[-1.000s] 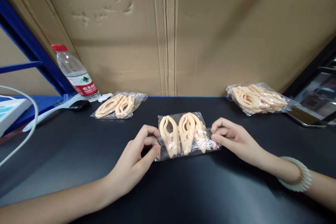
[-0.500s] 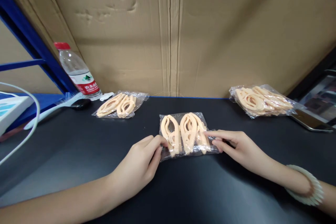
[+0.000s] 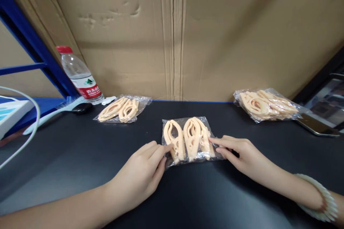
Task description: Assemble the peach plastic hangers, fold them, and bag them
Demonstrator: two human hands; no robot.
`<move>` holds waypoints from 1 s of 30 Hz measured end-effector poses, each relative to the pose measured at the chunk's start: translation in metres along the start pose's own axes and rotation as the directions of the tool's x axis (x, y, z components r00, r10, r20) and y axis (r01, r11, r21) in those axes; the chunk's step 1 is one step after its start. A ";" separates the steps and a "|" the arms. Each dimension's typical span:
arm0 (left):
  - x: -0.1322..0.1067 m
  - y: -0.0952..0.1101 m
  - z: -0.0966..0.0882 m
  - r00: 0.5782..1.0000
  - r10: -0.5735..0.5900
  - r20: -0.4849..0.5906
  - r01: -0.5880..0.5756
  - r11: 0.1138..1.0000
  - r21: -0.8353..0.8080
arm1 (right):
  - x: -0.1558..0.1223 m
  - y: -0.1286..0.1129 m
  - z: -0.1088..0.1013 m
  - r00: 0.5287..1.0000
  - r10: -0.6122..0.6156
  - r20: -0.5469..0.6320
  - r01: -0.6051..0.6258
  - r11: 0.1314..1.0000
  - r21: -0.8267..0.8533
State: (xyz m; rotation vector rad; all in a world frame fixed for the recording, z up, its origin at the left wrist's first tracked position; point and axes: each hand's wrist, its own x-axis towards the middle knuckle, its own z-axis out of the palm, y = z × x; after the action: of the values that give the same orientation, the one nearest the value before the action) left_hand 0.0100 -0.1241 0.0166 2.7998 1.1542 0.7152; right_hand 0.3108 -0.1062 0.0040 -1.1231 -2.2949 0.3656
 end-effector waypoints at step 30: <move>0.010 -0.008 -0.011 0.956 0.286 0.067 -0.293 0.943 0.157 | 0.007 0.013 -0.020 0.788 -0.604 0.123 0.598 0.701 -0.388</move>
State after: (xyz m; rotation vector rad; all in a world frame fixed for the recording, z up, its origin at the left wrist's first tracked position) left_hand 0.0059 -0.1130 0.0292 3.1504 0.8378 0.5932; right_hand 0.3273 -0.0924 0.0165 -0.4592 -2.6314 -0.4018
